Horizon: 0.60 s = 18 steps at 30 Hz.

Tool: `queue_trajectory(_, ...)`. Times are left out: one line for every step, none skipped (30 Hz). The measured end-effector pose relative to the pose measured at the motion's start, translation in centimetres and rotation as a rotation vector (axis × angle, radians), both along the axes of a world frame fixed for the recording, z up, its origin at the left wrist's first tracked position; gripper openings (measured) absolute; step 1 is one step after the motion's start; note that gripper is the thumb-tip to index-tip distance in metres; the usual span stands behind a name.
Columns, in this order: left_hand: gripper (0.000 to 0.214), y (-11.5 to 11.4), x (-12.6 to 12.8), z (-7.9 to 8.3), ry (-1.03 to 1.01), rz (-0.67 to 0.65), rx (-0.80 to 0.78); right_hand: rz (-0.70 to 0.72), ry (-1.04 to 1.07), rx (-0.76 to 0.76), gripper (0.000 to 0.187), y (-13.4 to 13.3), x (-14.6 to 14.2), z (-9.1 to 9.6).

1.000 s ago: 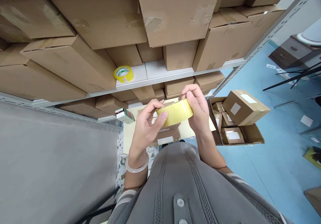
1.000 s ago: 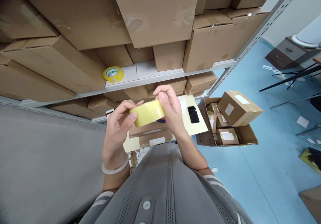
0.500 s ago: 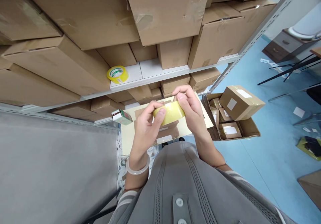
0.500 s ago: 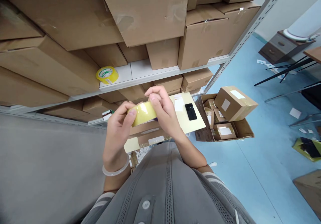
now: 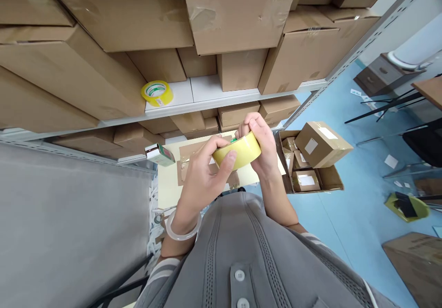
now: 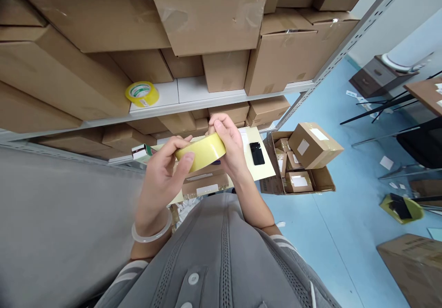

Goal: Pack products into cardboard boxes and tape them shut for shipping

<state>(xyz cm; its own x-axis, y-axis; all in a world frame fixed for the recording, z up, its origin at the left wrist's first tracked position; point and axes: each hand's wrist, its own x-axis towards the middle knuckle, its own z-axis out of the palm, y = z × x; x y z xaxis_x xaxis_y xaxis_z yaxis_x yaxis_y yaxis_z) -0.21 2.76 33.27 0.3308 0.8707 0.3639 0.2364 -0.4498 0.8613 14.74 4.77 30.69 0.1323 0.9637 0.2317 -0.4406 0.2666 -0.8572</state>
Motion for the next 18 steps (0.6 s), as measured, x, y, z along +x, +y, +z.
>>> queue_trajectory(0.016, 0.0, 0.0, 0.0, 0.01, -0.004, 0.011, -0.002, -0.012, 0.007, 0.029, -0.1, 0.0, 0.0)
queue_trajectory(0.015, 0.0, 0.0, 0.0, 0.022, -0.007, 0.018, -0.005, -0.026, 0.012, 0.028, -0.1, 0.0, 0.1)
queue_trajectory(0.014, 0.0, -0.1, 0.1, 0.038, -0.007, 0.022, -0.007, -0.041, 0.014, 0.028, -0.2, 0.0, 0.1)
queue_trajectory(0.014, 0.0, -0.1, 0.1, 0.054, -0.006, 0.027, -0.008, -0.056, 0.013, 0.028, -0.2, 0.0, 0.1)
queue_trajectory(0.014, 0.0, -0.2, 0.2, 0.07, -0.003, 0.035, -0.01, -0.071, 0.011, 0.028, -0.2, 0.1, 0.2)
queue_trajectory(0.014, -0.1, -0.2, 0.2, 0.089, 0.0, 0.042, -0.011, -0.085, 0.008, 0.028, -0.3, 0.1, 0.2)
queue_trajectory(0.014, -0.2, -0.4, 0.3, 0.115, 0.003, 0.046, -0.011, -0.099, 0.004, 0.029, -0.3, 0.1, 0.2)
queue_trajectory(0.013, -0.2, -0.5, 0.5, 0.152, 0.002, 0.044, -0.007, -0.112, -0.002, 0.029, -0.3, 0.2, 0.2)
queue_trajectory(0.013, -0.2, -0.7, 0.6, 0.197, -0.006, 0.036, 0.002, -0.124, -0.009, 0.029, -0.2, 0.2, 0.2)
queue_trajectory(0.013, -0.3, -0.8, 0.8, 0.248, -0.022, 0.022, 0.016, -0.137, -0.018, 0.03, -0.2, 0.3, 0.1)
queue_trajectory(0.013, -0.2, -1.0, 0.9, 0.299, -0.046, 0.001, 0.035, -0.151, -0.028, 0.03, -0.2, 0.4, 0.1)
queue_trajectory(0.013, -0.2, -1.2, 1.0, 0.341, -0.078, -0.025, 0.055, -0.163, -0.039, 0.03, -0.2, 0.5, 0.1)
queue_trajectory(0.013, -0.1, -1.4, 1.1, 0.37, -0.116, -0.052, 0.076, -0.173, -0.049, 0.03, -0.2, 0.6, 0.1)
queue_trajectory(0.012, 0.0, -1.6, 1.1, 0.383, -0.154, -0.08, 0.093, -0.18, -0.058, 0.03, -0.2, 0.7, 0.1)
queue_trajectory(0.011, 0.2, -1.7, 1.0, 0.383, -0.188, -0.105, 0.106, -0.185, -0.067, 0.029, -0.2, 0.8, 0.2)
queue_trajectory(0.01, 0.3, -1.8, 0.9, 0.376, -0.217, -0.13, 0.117, -0.19, -0.074, 0.028, -0.2, 0.9, 0.2)
queue_trajectory(0.01, 0.4, -1.9, 0.8, 0.364, -0.243, -0.153, 0.124, -0.194, -0.08, 0.027, -0.2, 1.0, 0.3)
queue_trajectory(0.01, 0.5, -2.0, 0.6, 0.352, -0.263, -0.175, 0.128, -0.199, -0.088, 0.026, -0.3, 1.0, 0.4)
